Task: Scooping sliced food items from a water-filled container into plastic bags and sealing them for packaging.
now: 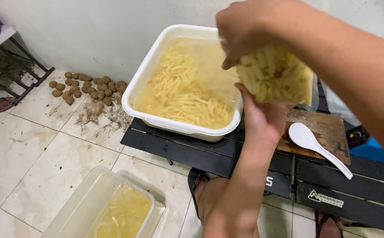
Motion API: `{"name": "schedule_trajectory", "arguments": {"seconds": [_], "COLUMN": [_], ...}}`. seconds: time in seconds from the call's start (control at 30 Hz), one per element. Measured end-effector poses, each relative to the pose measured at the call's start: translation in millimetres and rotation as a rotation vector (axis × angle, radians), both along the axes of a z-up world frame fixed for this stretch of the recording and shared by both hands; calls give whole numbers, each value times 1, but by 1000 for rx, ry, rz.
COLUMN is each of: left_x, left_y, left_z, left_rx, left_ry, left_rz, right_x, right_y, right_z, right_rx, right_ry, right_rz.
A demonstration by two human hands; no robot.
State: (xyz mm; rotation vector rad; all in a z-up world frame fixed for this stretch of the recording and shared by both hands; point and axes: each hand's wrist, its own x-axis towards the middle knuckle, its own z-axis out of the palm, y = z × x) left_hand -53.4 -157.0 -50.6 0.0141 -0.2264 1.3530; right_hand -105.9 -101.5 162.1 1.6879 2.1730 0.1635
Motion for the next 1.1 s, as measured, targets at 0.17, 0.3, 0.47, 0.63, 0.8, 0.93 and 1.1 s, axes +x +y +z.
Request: {"name": "schedule_trajectory", "arguments": {"seconds": [0.17, 0.3, 0.47, 0.63, 0.8, 0.93, 1.1], "left_x": [22, 32, 36, 35, 39, 38, 50], "left_y": [1, -1, 1, 1, 1, 0, 5], "left_z": [-15, -23, -30, -28, -29, -29, -41], "left_rx": [-139, -31, 80, 73, 59, -13, 67], "left_ry": [290, 148, -67, -60, -147, -129, -299], "left_rz": [61, 24, -30, -17, -44, -39, -98], "right_x": [38, 59, 57, 40, 39, 37, 38], "right_y": [16, 26, 10, -21, -20, -20, -10], "right_z": [-17, -28, -18, 1, -2, -5, -13], "right_rx": [-31, -29, -7, 2, 9, 28, 45], "right_ry": [126, 185, 176, 154, 111, 116, 93], "right_rz": [-59, 26, 12, -71, -47, -62, -30]}}
